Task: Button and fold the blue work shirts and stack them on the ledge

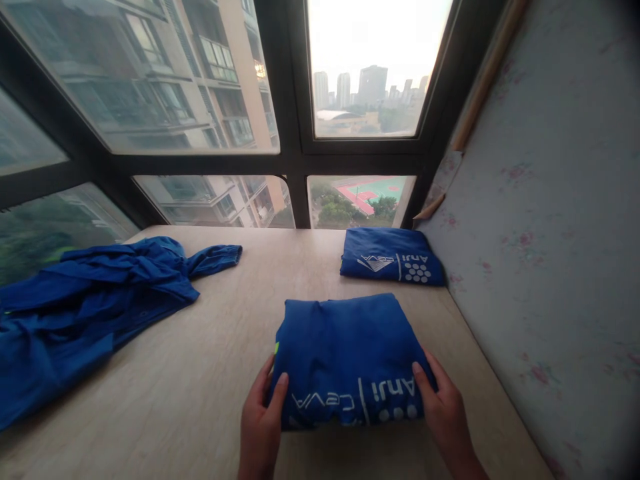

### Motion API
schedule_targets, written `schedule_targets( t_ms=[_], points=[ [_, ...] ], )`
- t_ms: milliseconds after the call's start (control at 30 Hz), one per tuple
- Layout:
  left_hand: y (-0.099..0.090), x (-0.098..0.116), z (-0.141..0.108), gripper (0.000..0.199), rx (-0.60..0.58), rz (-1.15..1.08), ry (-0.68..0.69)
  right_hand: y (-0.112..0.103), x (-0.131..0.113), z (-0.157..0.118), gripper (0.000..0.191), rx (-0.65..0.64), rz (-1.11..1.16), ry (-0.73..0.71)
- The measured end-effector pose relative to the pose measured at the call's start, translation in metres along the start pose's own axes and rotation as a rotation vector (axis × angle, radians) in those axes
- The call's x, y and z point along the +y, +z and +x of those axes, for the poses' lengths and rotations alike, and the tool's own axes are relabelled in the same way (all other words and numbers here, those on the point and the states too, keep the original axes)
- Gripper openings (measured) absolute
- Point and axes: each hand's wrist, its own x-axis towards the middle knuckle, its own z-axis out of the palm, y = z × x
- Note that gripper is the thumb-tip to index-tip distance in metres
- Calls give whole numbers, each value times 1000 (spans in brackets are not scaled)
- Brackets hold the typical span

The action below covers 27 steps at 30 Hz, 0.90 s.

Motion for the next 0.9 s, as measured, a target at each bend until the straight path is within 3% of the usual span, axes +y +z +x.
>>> schedule_targets(
  t_ms=[133, 267, 333, 467, 567, 667, 733, 800, 900],
  points=[
    [58, 57, 55, 63, -65, -140, 204, -20, -34, 73, 60, 163, -29, -123],
    [135, 113, 140, 58, -142, -295, 368, -35, -61, 176, 57, 357, -41, -307],
    [173, 130, 182, 53, -184, -241, 382, -35, -65, 227, 57, 407, -42, -346],
    [233, 132, 242, 41, -204, -59, 329, -23, -54, 300, 53, 411, -221, -212],
    [255, 113, 258, 35, -197, 8, 331, -14, -34, 315, 50, 409, -318, -138],
    [253, 88, 255, 38, -196, 30, 379, -9, -12, 297, 55, 451, -348, -195],
    [235, 70, 247, 38, -185, 42, 412, -2, 0, 268, 57, 515, -361, -314],
    [204, 49, 235, 36, -155, 77, 427, 10, 7, 231, 55, 504, -349, -436],
    [135, 16, 209, 34, -79, 169, 409, 36, 9, 168, 51, 284, -279, -456]
  ],
)
